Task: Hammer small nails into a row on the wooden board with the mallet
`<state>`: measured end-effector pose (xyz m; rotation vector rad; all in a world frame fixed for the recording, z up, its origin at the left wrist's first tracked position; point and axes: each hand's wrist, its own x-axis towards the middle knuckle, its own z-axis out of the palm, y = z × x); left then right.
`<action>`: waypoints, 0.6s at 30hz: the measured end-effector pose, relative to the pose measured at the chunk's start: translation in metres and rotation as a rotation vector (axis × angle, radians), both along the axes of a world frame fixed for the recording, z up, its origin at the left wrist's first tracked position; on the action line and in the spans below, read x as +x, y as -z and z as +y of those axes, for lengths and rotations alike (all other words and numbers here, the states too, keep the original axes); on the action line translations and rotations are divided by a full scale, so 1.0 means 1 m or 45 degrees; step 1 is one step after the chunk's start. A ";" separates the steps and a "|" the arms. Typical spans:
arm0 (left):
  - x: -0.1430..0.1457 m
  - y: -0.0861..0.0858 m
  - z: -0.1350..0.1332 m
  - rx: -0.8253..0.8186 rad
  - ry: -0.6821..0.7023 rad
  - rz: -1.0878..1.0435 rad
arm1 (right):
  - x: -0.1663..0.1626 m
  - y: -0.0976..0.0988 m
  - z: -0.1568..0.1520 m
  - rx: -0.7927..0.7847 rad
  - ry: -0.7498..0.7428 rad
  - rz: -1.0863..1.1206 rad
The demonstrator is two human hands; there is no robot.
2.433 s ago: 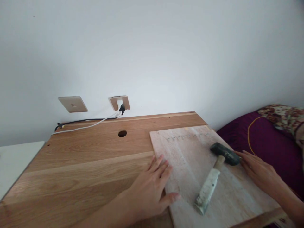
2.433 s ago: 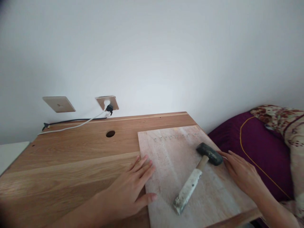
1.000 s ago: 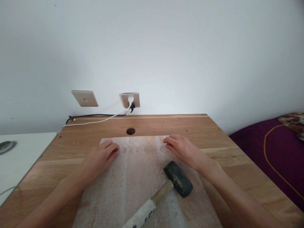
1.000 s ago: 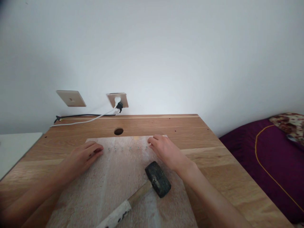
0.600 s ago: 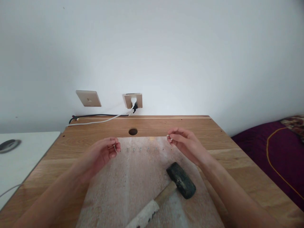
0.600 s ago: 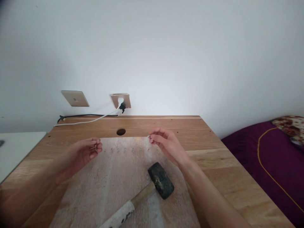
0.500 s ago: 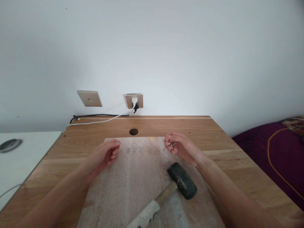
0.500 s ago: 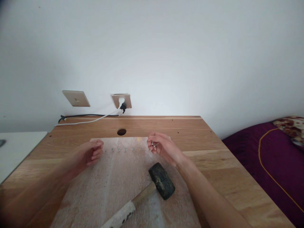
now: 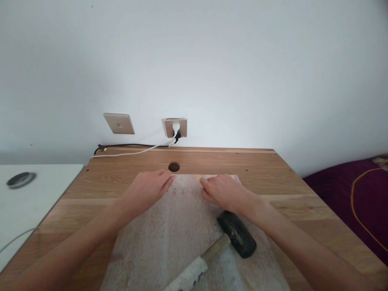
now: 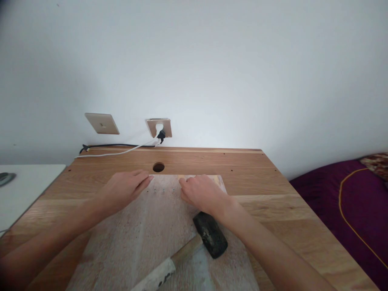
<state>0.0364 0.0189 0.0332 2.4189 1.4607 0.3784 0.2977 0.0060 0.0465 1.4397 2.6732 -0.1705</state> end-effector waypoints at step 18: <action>0.015 0.022 -0.008 -0.187 0.078 -0.059 | -0.007 0.002 0.011 -0.380 0.120 0.609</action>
